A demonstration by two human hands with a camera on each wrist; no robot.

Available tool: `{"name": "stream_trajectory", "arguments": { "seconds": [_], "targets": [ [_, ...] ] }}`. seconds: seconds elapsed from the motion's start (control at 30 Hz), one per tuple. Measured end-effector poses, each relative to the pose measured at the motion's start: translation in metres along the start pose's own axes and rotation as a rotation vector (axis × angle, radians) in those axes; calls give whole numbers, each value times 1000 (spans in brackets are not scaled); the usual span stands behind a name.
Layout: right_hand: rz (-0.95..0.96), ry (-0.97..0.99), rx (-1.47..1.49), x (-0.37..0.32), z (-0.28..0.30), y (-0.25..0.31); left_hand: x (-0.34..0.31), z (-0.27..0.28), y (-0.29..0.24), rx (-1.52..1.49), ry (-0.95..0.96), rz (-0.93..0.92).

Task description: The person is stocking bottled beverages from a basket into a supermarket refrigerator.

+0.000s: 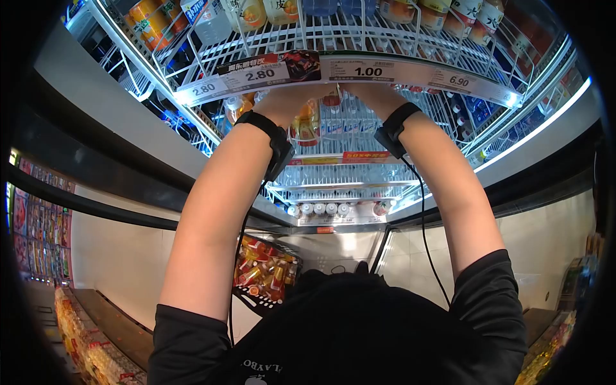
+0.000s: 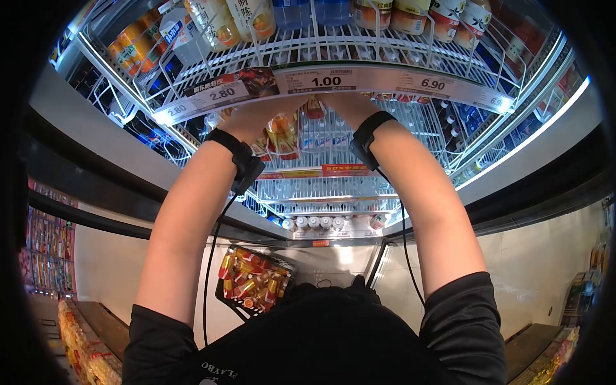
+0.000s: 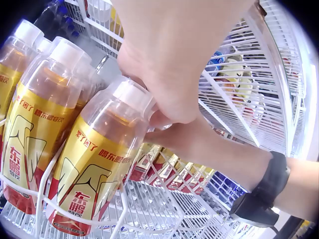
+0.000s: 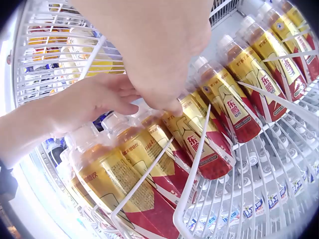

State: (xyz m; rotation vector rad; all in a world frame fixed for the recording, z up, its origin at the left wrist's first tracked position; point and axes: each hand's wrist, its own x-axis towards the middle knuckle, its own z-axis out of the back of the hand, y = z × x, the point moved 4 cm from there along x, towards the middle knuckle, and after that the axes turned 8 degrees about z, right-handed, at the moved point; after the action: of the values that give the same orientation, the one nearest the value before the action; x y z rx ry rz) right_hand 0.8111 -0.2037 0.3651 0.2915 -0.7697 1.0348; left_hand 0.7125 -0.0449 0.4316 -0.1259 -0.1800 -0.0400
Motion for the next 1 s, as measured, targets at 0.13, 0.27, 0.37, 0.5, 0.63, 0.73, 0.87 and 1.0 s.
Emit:
{"name": "stream_trajectory", "arguments": {
  "seconds": [0.13,0.27,0.37,0.5,0.63,0.73,0.87,1.0],
  "targets": [
    [11,-28,-8,26,-31,-13,-8,2,11,14,30,18],
    [20,-61,-17,32,-44,-25,-17,5,16,34,59,33],
    [25,-92,-30,30,-48,-32,-11,7,13,53,75,38],
    [36,-133,-53,37,-51,-33,-2,8,6,74,90,44],
    [47,-171,-82,18,-45,-23,-15,12,14,91,105,45],
    [63,-213,-132,0,-9,-11,-5,14,8,105,87,31],
    [30,-154,-139,30,9,-6,4,19,8,124,35,6],
    [-15,-131,-36,30,9,-7,-3,22,4,165,-3,12]
  ]
}}
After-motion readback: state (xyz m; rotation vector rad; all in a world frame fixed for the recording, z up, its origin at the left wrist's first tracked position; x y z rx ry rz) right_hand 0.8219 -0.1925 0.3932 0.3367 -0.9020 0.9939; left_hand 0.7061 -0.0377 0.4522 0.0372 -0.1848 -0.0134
